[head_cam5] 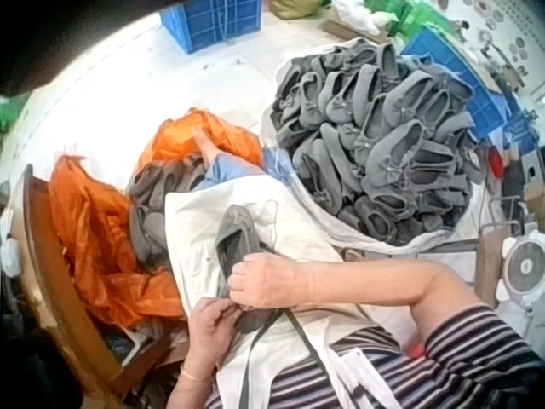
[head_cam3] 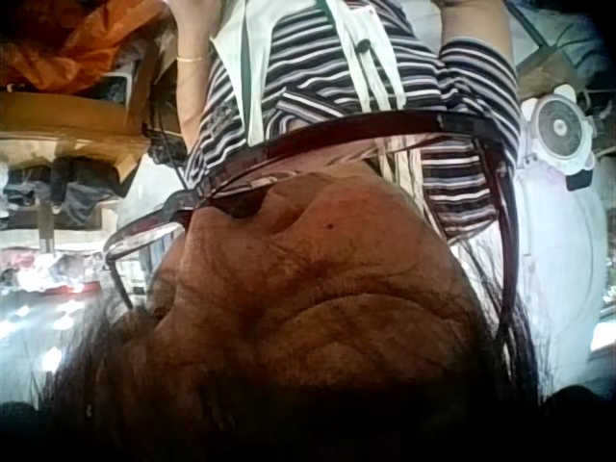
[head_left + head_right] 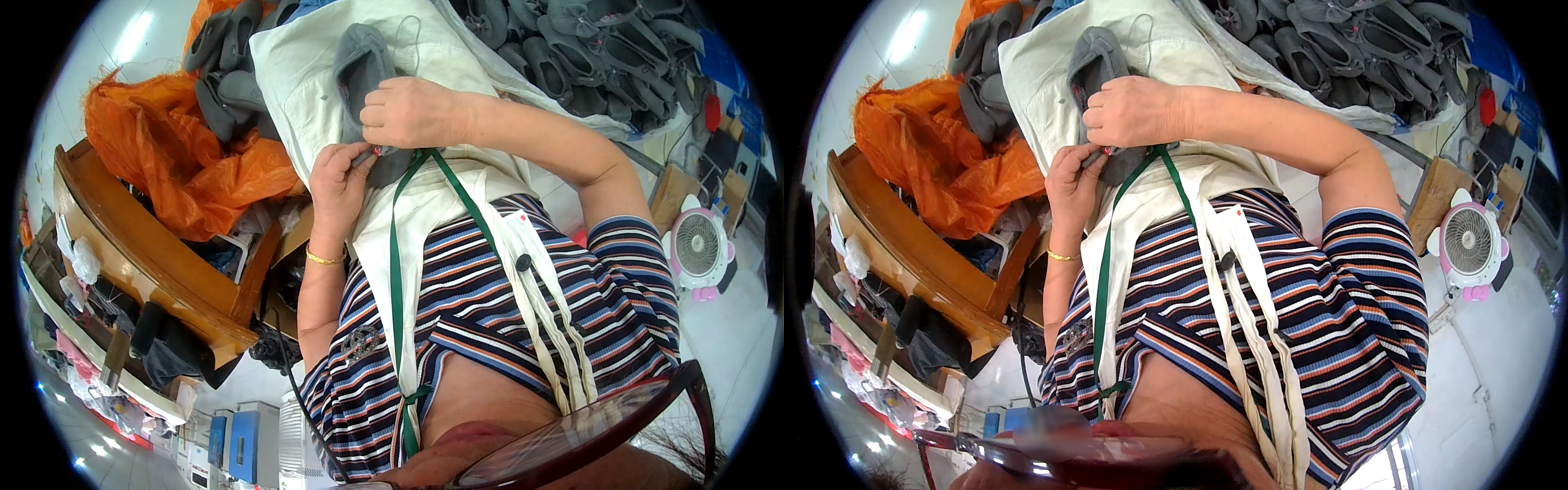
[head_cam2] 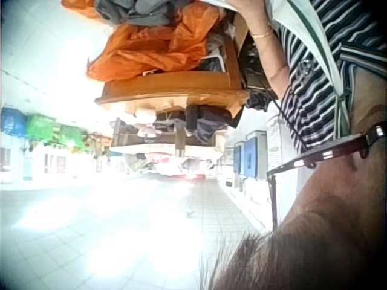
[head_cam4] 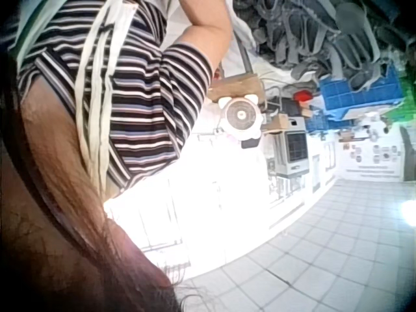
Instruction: The person sits and sews the edges of grey slip-on shoes using a needle and thread. They handle the shoes one by one, stitching the seams and occasionally adjusting the fabric. The workspace is cluttered with piles of shoes and orange fabric.
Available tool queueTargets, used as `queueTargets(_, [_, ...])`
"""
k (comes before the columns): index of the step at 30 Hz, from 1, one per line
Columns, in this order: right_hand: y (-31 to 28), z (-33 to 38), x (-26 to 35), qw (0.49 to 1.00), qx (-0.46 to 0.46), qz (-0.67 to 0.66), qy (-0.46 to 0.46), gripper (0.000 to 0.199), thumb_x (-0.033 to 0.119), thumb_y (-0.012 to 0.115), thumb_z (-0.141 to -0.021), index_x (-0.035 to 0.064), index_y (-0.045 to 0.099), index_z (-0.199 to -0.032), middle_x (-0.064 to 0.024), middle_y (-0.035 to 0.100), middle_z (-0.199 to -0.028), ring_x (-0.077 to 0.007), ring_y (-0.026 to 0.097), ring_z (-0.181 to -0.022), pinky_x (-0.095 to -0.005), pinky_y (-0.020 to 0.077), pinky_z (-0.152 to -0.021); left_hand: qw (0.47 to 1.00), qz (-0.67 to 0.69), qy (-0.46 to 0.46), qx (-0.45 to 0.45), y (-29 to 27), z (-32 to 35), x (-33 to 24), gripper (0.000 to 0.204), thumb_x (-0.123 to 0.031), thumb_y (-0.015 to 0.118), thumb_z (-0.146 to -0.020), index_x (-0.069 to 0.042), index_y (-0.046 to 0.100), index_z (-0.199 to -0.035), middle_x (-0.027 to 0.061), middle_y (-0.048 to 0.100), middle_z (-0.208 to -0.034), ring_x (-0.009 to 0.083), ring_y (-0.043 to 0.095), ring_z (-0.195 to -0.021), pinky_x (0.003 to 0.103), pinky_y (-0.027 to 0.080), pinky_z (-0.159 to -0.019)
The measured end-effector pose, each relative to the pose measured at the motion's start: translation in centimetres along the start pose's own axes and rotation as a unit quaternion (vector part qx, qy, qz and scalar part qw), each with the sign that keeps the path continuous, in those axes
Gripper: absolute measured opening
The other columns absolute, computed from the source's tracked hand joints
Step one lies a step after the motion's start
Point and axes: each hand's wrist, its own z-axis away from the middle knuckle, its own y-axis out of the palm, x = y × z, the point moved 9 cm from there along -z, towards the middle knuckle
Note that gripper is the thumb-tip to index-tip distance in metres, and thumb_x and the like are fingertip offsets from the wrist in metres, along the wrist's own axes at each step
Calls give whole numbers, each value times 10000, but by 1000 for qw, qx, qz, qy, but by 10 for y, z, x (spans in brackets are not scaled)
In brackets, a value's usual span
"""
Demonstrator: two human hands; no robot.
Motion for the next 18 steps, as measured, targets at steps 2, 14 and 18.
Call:
queueTargets(2, [2, 0, 0, 998, -23, 52, -1, 74, 173, 594, -746, 115, 562, -713, -3, 528, -732, -175, 574, -752, -287, 457, -648, 1000, -1, -11, 12, 2, -2, 1, 199, -11, 726, -782, -25, 691, -977, 115, 611, -833, 263, 592, -751, 329, 477, -675])
queueTargets(14, [30, 29, -76, 921, -164, -64, 348, 174, 169, 631, -818, 85, 564, -681, -54, 536, -672, -271, 571, -663, -376, 461, -567, 998, -20, -23, 58, 10, -16, 2, 149, -40, 701, -814, -19, 687, -961, 117, 602, -768, 275, 586, -710, 331, 474, -652])
queueTargets(18, [27, 38, -73, 901, -206, -123, 361, 196, 170, 656, -863, 59, 581, -720, -80, 538, -673, -293, 555, -641, -380, 448, -565, 996, 17, -84, 26, 6, -13, 4, 148, -72, 699, -844, -5, 677, -975, 104, 609, -774, 220, 593, -700, 306, 474, -643])
